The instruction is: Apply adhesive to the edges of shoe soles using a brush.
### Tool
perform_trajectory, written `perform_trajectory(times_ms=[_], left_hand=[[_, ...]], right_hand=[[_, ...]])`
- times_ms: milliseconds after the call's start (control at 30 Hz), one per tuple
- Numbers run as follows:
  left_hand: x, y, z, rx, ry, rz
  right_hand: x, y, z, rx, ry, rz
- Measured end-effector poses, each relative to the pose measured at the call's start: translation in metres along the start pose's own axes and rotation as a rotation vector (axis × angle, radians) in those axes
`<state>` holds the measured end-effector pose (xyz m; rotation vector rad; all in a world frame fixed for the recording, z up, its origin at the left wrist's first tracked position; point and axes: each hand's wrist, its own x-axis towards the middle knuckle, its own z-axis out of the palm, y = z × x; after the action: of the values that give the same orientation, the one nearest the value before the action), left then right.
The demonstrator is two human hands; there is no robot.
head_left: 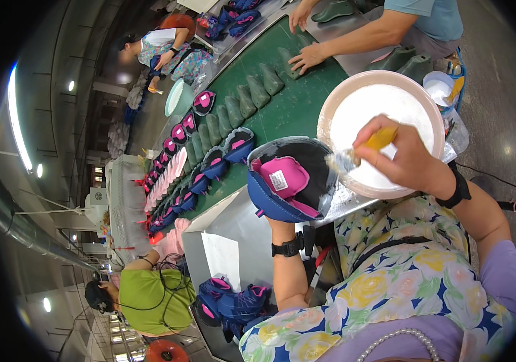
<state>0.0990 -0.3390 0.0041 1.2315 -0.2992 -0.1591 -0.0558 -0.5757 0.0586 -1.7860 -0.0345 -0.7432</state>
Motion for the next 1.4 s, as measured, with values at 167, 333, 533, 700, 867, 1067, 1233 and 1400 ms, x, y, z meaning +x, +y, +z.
perform_trajectory(times_ms=[167, 333, 533, 700, 867, 1067, 1233, 1400], left_hand=[[-0.008, -0.003, 0.011, -0.118, -0.079, -0.138], [-0.002, -0.011, 0.010, -0.017, 0.016, -0.228], [0.000, -0.008, 0.019, -0.105, -0.157, -0.182], [0.004, 0.001, 0.031, -0.089, -0.097, -0.204], [0.017, -0.026, 0.006, -0.062, 0.001, -0.146], [0.085, -0.069, -0.094, 0.291, 0.033, -0.263], [0.163, -0.102, -0.124, 0.008, 0.013, -0.344], [0.218, -0.136, -0.144, 0.018, 0.064, -0.418]], right_hand=[[0.033, 0.016, 0.006, -0.021, 0.018, -0.118], [0.043, 0.017, -0.007, -0.261, -0.197, 0.007], [0.060, 0.018, 0.007, -0.188, -0.084, -0.277], [0.052, 0.020, 0.001, -0.176, -0.088, -0.032], [0.045, 0.029, 0.004, -0.131, -0.065, 0.417], [0.036, 0.039, -0.019, 0.304, 0.108, 0.459], [0.002, 0.054, -0.061, 0.128, 0.146, 0.518], [-0.020, 0.061, -0.082, 0.082, 0.208, 0.594]])
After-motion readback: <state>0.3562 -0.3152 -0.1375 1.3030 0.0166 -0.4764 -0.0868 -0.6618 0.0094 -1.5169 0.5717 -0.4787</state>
